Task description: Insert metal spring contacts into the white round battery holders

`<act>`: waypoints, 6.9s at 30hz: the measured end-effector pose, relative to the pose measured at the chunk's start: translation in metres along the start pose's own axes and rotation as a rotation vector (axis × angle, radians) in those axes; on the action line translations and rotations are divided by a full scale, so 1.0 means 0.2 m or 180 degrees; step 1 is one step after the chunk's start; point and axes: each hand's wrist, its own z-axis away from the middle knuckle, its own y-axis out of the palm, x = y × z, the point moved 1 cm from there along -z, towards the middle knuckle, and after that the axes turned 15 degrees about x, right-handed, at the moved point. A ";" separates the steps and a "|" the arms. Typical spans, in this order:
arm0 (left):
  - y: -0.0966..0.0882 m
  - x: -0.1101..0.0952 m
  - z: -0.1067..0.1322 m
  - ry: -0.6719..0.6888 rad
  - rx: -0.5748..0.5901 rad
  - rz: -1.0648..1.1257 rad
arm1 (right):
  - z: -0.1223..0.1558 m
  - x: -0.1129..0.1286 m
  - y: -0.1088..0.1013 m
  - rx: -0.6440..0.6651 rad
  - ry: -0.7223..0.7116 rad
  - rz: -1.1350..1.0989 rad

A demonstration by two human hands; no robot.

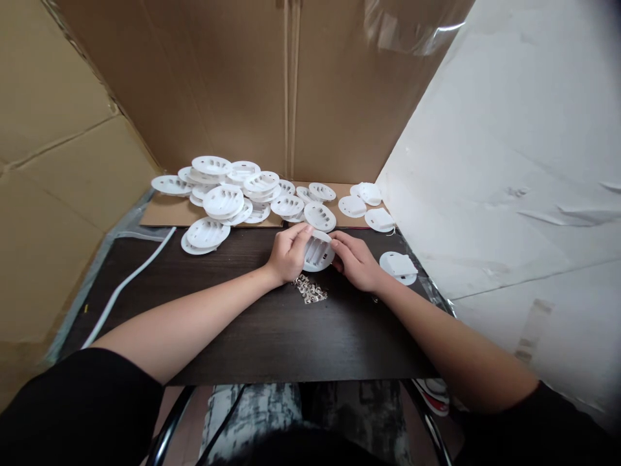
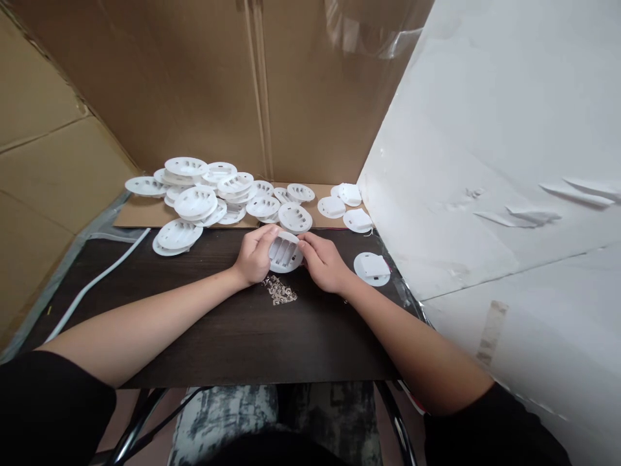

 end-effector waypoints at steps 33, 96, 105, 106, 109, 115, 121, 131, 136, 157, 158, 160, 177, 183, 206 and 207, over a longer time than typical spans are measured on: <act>0.00 0.01 -0.03 -0.0586 0.0119 0.0523 | -0.10 -0.11 -0.06 -0.0974 0.0245 -0.1792; -0.01 0.00 -0.06 -0.0854 0.0226 0.0661 | -0.10 -0.07 -0.02 -0.0923 0.0350 -0.2241; -0.02 0.00 -0.06 -0.0778 0.0177 0.0899 | -0.09 -0.06 -0.03 -0.0892 0.0087 -0.1532; -0.02 0.00 -0.06 -0.0783 0.0205 0.0920 | -0.09 -0.05 -0.02 -0.0846 0.0092 -0.1511; -0.01 -0.01 -0.06 -0.0837 0.0288 0.0835 | -0.08 -0.04 -0.03 -0.0672 0.0037 -0.1447; -0.02 0.01 -0.08 -0.0886 -0.0214 0.0913 | -0.04 -0.07 -0.08 -0.0118 0.0056 -0.0029; -0.03 0.01 -0.08 -0.0898 -0.0181 0.1027 | -0.05 -0.10 -0.08 0.0015 -0.0034 0.1431; -0.04 0.02 -0.08 -0.1034 -0.0166 0.0958 | -0.05 -0.13 -0.07 0.0126 -0.0263 0.1678; -0.04 0.01 -0.07 -0.1029 -0.0212 0.0880 | -0.05 -0.10 -0.06 -0.0242 -0.0277 0.1640; -0.01 -0.04 -0.07 -0.1098 0.0478 0.0582 | -0.04 -0.09 -0.07 -0.1530 -0.0494 0.0145; -0.01 -0.04 -0.07 -0.1076 0.0562 0.0604 | -0.04 -0.08 -0.07 -0.1529 -0.0507 0.0234; 0.00 -0.04 -0.06 -0.1051 0.0701 0.0649 | -0.03 -0.08 -0.07 -0.1538 -0.0532 0.0400; 0.00 -0.03 -0.06 -0.1144 0.0571 0.0787 | -0.02 -0.02 -0.12 -0.1475 -0.0662 0.0906; 0.00 -0.03 -0.06 -0.1147 0.0611 0.0777 | -0.03 -0.04 -0.11 -0.1311 -0.0670 0.0841; 0.00 -0.03 -0.05 -0.0987 0.0302 0.0382 | -0.01 -0.02 -0.09 -0.0223 -0.1023 0.1820; 0.01 -0.03 -0.05 -0.0990 0.0306 0.0378 | -0.01 -0.02 -0.10 -0.0210 -0.1029 0.1819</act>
